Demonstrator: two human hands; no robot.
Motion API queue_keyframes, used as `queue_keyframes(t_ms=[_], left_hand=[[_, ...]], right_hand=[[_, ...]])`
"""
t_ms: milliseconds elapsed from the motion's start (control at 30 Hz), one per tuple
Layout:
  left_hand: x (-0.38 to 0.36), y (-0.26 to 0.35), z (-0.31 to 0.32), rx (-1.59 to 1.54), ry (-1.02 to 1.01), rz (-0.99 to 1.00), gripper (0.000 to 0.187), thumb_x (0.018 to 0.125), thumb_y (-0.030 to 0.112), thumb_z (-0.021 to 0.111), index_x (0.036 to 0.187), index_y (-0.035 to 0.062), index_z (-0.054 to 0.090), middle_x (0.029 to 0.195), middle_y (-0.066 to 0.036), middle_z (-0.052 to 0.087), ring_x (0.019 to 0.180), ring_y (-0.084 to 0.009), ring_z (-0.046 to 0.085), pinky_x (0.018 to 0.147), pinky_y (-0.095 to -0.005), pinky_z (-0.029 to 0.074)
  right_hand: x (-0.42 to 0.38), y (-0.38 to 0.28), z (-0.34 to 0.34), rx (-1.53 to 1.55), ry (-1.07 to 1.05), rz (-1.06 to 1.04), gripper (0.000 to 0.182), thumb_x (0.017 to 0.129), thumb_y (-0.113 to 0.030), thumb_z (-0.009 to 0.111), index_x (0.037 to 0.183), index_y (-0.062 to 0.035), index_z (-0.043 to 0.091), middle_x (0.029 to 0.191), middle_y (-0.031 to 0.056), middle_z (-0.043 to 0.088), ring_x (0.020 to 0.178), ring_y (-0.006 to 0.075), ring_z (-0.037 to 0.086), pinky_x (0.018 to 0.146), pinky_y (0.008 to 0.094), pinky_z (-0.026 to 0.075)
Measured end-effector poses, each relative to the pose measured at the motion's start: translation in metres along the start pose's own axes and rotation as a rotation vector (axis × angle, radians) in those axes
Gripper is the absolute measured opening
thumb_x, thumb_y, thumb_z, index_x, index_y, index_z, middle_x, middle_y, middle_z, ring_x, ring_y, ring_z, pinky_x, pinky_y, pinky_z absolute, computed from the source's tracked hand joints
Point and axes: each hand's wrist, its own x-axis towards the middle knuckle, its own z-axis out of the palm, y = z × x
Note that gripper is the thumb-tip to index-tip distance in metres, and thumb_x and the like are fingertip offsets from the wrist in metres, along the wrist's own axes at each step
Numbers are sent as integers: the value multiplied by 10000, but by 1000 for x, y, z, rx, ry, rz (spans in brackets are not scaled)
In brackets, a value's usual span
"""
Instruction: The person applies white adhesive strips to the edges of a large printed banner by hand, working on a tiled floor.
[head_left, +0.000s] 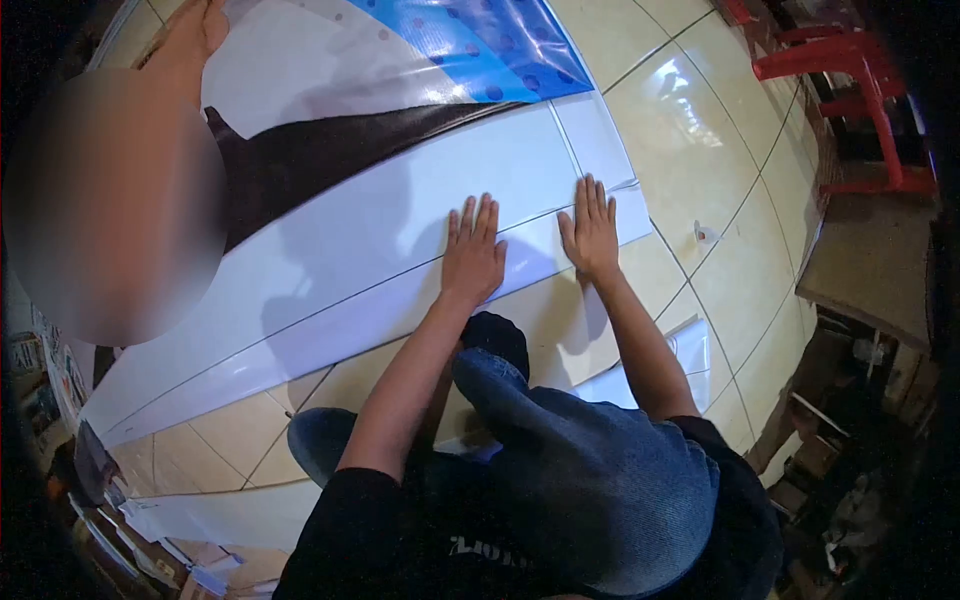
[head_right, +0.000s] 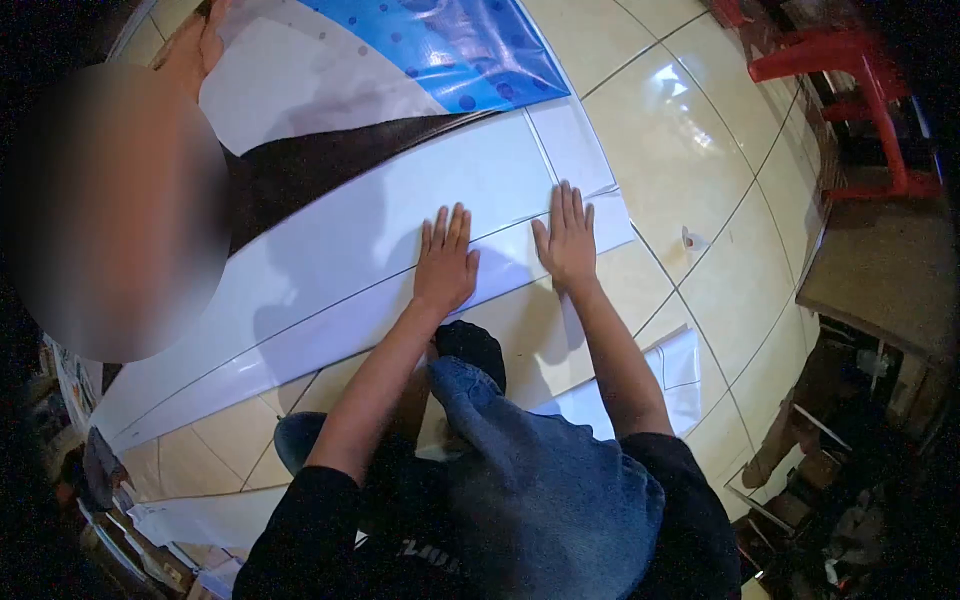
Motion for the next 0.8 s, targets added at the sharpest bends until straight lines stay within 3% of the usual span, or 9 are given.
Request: queue_keyframes(t_ms=[167,267,467,533,567,633,667,767,800], left_hand=[[39,11,10,-66,178,34,569,935,276,429,1424,14,301,1493,-117,294,1385,-302,249,1144,-477,137],[34,10,11,-82,169,26,565,937,281,428,1429,33,301,1503,-96,281,1403,-272,207,1157,-453,103],[-18,4,1,-4,81,26,574,934,277,441,1428,30,289,1494,-126,273,1388,-304,223,1144,-479,136],[-37,-1,-2,3,-4,-43,580,934,283,433,1432,28,282,1508,-124,247,1396,-314,202,1146,-478,123],[-47,-3,-1,4,2,-52,580,934,283,433,1432,28,282,1508,-124,247,1396,-314,202,1146,-478,123],[-64,-6,1,5,-17,-176,595,938,301,420,1442,27,260,1524,-125,209,1409,-318,166,1148,-488,101],[-63,-4,-1,13,-15,-182,595,938,301,420,1442,27,260,1524,-125,209,1409,-318,166,1148,-488,101],[-42,20,-2,89,-34,-198,595,946,305,406,1457,52,237,1538,-99,181,1421,-298,137,1149,-492,83],[-26,27,1,75,-47,-107,591,948,305,402,1462,67,232,1540,-82,182,1424,-284,132,1150,-494,80]], right_hand=[[-7,-4,-7,-37,-34,47,676,933,-405,414,1418,41,261,1487,213,251,1392,376,196,1108,565,138],[21,0,-3,-76,-34,57,686,934,-422,404,1428,28,250,1495,196,246,1395,374,186,1104,589,107],[78,15,3,-40,35,-8,689,930,-419,426,1430,17,243,1489,216,243,1390,383,190,1108,574,111],[76,26,-1,91,127,125,719,910,-416,471,1429,23,235,1477,238,252,1381,389,208,1112,552,124],[60,31,-10,117,171,330,757,875,-407,534,1420,33,246,1463,255,267,1373,389,226,1111,533,147],[19,52,-6,88,315,530,798,827,-376,609,1412,41,263,1464,254,269,1378,382,221,1101,548,156],[2,59,-15,136,158,639,781,867,-411,558,1424,36,240,1485,245,227,1385,386,198,1092,574,156],[-22,76,9,16,140,546,733,920,-459,452,1440,4,223,1498,239,199,1384,404,189,1068,606,187],[-18,75,9,-57,102,538,713,935,-475,404,1447,-15,218,1500,233,200,1381,415,191,1058,618,198]])
